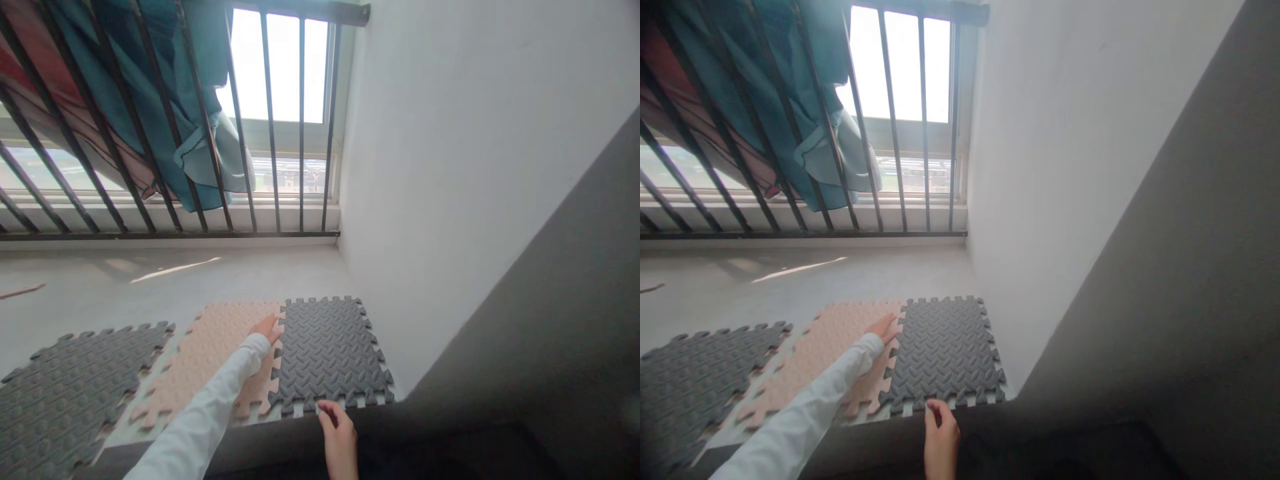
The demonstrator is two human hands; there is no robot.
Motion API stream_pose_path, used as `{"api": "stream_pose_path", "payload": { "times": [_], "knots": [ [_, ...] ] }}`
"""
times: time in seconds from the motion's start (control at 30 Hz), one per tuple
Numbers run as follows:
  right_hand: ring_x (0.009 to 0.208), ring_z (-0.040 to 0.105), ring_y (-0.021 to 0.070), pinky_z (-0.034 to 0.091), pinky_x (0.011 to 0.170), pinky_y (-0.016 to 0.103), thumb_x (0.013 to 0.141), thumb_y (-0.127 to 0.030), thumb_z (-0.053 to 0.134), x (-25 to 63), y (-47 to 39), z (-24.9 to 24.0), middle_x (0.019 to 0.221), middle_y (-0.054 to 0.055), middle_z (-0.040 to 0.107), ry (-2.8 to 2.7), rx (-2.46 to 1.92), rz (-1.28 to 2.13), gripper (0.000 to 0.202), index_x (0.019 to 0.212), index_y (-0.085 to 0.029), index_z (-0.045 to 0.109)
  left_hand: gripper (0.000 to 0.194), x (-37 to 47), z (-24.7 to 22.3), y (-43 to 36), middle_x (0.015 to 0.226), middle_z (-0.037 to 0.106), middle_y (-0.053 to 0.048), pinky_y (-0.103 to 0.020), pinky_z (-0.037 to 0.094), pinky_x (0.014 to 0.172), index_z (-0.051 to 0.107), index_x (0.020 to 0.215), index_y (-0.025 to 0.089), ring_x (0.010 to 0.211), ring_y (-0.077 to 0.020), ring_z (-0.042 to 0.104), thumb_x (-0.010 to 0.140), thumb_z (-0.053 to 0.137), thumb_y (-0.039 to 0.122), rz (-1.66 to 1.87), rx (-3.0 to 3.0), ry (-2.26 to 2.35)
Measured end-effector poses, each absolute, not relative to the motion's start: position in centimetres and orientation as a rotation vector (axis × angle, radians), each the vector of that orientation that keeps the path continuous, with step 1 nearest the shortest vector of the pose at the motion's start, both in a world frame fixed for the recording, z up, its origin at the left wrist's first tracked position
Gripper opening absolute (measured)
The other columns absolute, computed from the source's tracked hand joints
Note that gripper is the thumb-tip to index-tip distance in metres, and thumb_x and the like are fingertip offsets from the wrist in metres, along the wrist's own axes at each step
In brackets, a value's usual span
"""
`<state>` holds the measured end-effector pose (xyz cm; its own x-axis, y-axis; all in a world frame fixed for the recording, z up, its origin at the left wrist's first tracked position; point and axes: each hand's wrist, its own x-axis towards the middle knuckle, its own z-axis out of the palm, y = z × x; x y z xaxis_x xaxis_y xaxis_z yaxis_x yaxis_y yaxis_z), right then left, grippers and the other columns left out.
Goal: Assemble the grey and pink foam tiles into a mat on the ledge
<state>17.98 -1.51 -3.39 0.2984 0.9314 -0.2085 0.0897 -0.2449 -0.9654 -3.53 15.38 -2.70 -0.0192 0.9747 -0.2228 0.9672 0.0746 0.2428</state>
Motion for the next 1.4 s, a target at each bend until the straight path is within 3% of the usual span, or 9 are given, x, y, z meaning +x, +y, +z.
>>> {"api": "stream_pose_path", "payload": {
  "times": [0.07,0.2,0.37,0.6,0.83,1.1,1.23,1.33,1.4],
  "knots": [
    [0.079,0.062,0.0235,0.048,0.074,0.029,0.056,-0.04,0.054,18.0,-1.5,-3.4,0.077,0.008,0.069,-0.959,-1.601,1.093,0.028,0.068,-0.019,0.068,0.054,-6.3,-3.4,11.4,0.142,0.032,-0.002,-0.028,0.024,0.106,0.039,0.128,0.024,0.129,-0.0149,0.028,0.074,0.045,0.033,0.02,1.978,2.052],
    [0.083,0.062,0.0251,0.047,0.077,0.031,0.053,-0.041,0.054,18.1,-1.4,-3.6,0.08,0.009,0.069,-0.973,-1.618,1.13,0.031,0.069,-0.018,0.067,0.048,-14.0,-4.8,0.9,0.139,0.038,-0.001,-0.033,0.026,0.105,0.047,0.121,0.027,0.125,-0.0191,0.034,0.073,0.043,0.031,0.003,1.841,2.446],
    [0.086,0.061,0.0263,0.046,0.078,0.032,0.053,-0.041,0.053,18.1,-1.2,-3.6,0.082,0.009,0.069,-1.042,-1.635,1.112,0.031,0.069,-0.019,0.067,0.043,-21.2,-4.8,-9.2,0.125,0.048,-0.014,-0.04,0.034,0.094,0.052,0.114,0.019,0.113,-0.028,0.044,0.074,0.043,0.033,-0.147,1.345,2.994],
    [0.085,0.061,0.0274,0.046,0.078,0.034,0.048,-0.04,0.053,17.9,-1.7,-2.8,0.079,0.01,0.069,-1.016,-1.616,1.11,0.031,0.065,-0.019,0.067,0.037,-22.4,-2.7,-9.5,0.096,0.054,-0.014,-0.03,0.041,0.071,0.055,0.1,0.014,0.077,-0.0202,0.057,0.082,0.029,0.034,-0.202,1.155,3.02],
    [0.082,0.061,0.0261,0.045,0.078,0.033,0.048,-0.039,0.053,18.5,-2.5,-2.6,0.077,0.008,0.069,-1.047,-1.594,1.098,0.032,0.065,-0.018,0.068,0.027,-22.9,-1.2,-7.1,0.091,0.052,-0.011,-0.026,0.042,0.074,0.054,0.097,0.015,0.085,-0.0192,0.054,0.077,0.038,0.024,0.274,1.221,2.94],
    [0.073,0.061,0.0233,0.046,0.068,0.03,0.05,-0.036,0.053,18.8,-3.0,-3.1,0.074,0.006,0.069,-1.04,-1.597,1.037,0.027,0.066,-0.019,0.068,0.026,-12.0,5.2,2.1,0.091,0.057,-0.007,-0.026,0.045,0.074,0.06,0.091,0.018,0.082,-0.0169,0.054,0.073,0.042,0.025,1.055,1.537,2.716],
    [0.072,0.061,0.0225,0.046,0.063,0.029,0.052,-0.035,0.051,19.1,-3.1,-3.3,0.074,0.006,0.069,-1.027,-1.591,1.025,0.027,0.067,-0.018,0.067,0.031,-1.3,6.1,4.5,0.105,0.059,-0.01,-0.028,0.042,0.087,0.061,0.098,0.017,0.098,-0.017,0.054,0.077,0.039,0.024,0.975,2.01,2.33],
    [0.074,0.061,0.0219,0.046,0.064,0.028,0.054,-0.033,0.051,19.5,-3.3,-3.3,0.075,0.007,0.068,-1.054,-1.584,1.015,0.027,0.069,-0.017,0.067,0.044,4.7,4.8,4.5,0.132,0.046,-0.006,-0.044,0.021,0.106,0.053,0.115,0.026,0.118,-0.0217,0.043,0.071,0.049,0.027,0.752,2.405,1.95],
    [0.077,0.062,0.0214,0.047,0.067,0.027,0.057,-0.03,0.05,19.8,-3.4,-3.1,0.078,0.007,0.069,-1.072,-1.601,0.982,0.025,0.071,-0.017,0.067,0.055,5.6,3.7,4.4,0.139,0.037,-0.005,-0.05,0.01,0.108,0.045,0.124,0.028,0.125,-0.0236,0.035,0.069,0.051,0.03,0.579,2.462,1.863]
  ]
}}
